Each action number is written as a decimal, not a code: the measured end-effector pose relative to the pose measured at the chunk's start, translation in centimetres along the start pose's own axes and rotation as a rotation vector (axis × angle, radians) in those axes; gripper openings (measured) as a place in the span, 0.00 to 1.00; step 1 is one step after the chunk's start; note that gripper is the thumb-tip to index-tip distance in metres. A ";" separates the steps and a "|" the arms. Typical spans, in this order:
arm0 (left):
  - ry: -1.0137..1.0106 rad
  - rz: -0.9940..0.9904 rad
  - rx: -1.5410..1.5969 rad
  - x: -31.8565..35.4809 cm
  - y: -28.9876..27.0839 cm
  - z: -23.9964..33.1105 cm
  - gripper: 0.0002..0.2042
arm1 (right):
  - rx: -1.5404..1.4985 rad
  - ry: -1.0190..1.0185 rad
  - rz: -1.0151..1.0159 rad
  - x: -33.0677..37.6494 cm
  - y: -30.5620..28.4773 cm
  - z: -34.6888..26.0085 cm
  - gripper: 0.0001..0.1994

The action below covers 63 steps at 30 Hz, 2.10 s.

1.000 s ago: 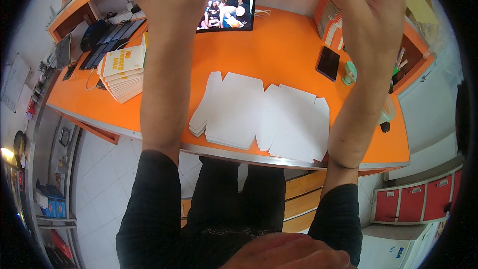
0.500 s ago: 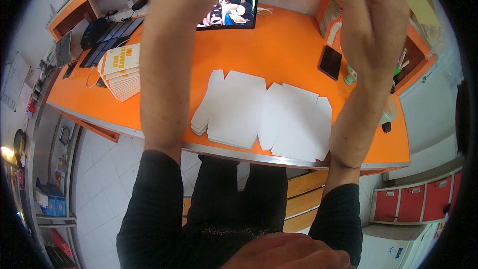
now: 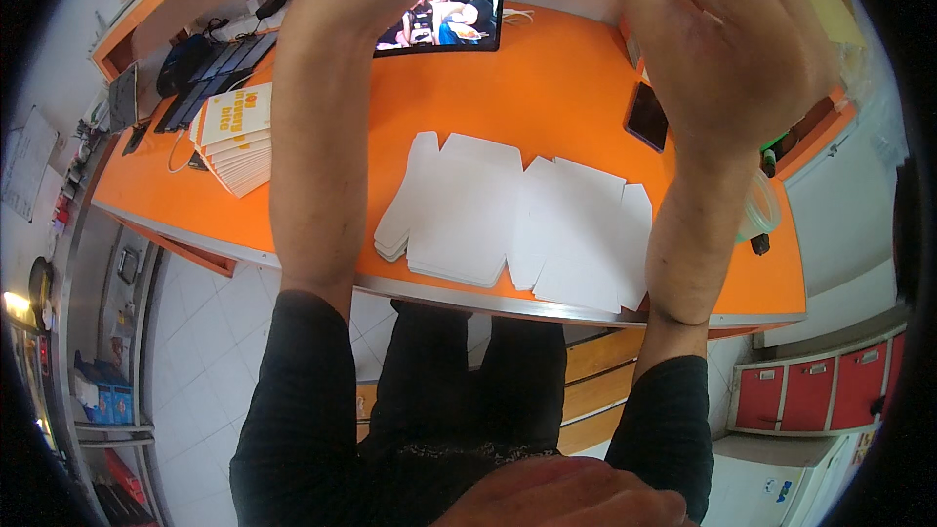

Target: The person assembles small rectangular boxes by folding flat white cardboard pieces and inserting them into pre-printed colored sleeves. The person handles the cardboard and sleeves by hand, repeatedly folding the white pieces and sliding them into the sleeves to form finished boxes.

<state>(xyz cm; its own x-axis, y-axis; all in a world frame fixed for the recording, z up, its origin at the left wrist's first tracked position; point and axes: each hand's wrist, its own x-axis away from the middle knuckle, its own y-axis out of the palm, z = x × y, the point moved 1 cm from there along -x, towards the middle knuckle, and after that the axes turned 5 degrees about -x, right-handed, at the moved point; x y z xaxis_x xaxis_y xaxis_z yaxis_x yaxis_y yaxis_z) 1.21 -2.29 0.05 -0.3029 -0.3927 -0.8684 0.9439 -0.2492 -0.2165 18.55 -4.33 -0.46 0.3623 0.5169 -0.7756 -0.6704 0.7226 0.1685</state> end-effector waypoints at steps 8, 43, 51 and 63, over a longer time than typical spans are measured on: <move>-0.005 0.117 -0.006 -0.8 -0.3 -1.6 0.18 | -0.701 0.521 0.070 -0.7 -1.0 -0.3 0.04; 0.221 -0.065 0.568 -0.9 -0.7 -1.8 0.18 | -0.230 0.066 0.114 -0.3 0.7 0.0 0.10; 0.277 0.330 0.077 -1.3 -0.6 -1.6 0.12 | -0.497 0.034 0.125 -0.5 0.2 1.1 0.09; 0.629 0.221 -0.200 -1.1 -0.3 -1.5 0.11 | -0.536 0.292 0.229 2.4 -1.0 1.1 0.09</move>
<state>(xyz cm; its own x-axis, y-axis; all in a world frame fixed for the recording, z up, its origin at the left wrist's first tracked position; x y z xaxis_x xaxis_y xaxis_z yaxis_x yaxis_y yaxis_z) 1.47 -0.43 0.42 -0.0241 0.1875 -0.9820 0.9991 -0.0309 -0.0304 20.81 -3.36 -1.81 0.0321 0.4299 -0.9023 -0.9673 0.2408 0.0803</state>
